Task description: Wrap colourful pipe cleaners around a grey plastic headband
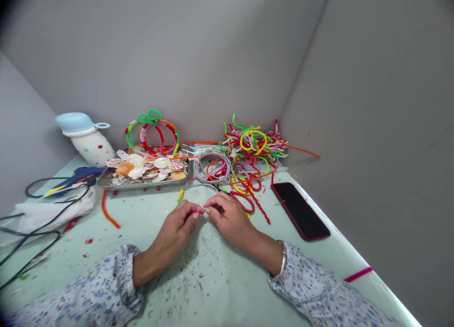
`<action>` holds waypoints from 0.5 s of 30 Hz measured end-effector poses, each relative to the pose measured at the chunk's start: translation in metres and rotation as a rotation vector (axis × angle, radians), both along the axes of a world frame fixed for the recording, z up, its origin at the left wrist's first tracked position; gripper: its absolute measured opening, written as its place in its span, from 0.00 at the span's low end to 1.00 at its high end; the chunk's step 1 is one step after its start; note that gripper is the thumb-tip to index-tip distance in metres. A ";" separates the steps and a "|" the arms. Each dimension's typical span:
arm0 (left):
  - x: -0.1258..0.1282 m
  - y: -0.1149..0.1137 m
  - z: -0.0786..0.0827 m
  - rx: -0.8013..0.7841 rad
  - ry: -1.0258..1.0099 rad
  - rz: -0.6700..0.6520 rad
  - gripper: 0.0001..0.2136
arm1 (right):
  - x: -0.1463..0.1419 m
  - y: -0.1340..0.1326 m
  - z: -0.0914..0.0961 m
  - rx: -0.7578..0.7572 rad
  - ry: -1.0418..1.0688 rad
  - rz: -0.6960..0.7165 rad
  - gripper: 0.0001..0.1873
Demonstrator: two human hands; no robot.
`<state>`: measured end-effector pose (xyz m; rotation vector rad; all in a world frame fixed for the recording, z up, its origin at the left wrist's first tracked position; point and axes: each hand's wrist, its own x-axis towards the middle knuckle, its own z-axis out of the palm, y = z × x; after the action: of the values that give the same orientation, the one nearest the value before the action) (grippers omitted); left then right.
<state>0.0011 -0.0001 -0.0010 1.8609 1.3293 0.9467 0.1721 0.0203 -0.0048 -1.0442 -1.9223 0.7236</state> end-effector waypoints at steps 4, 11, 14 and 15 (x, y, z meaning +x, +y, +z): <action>0.000 0.000 -0.002 0.011 0.030 -0.002 0.10 | 0.000 0.000 0.000 0.006 -0.012 -0.001 0.04; 0.000 0.000 0.001 -0.025 0.015 -0.020 0.11 | 0.001 0.001 -0.001 0.027 -0.021 -0.001 0.04; 0.000 0.000 0.001 -0.033 0.019 -0.018 0.12 | 0.001 0.000 -0.001 0.035 -0.034 0.008 0.04; 0.000 0.000 0.001 -0.034 0.022 -0.017 0.12 | 0.001 0.000 0.000 0.036 -0.040 0.012 0.04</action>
<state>0.0009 -0.0001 -0.0004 1.8596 1.3324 0.8918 0.1730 0.0206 -0.0053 -1.0334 -1.9702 0.6768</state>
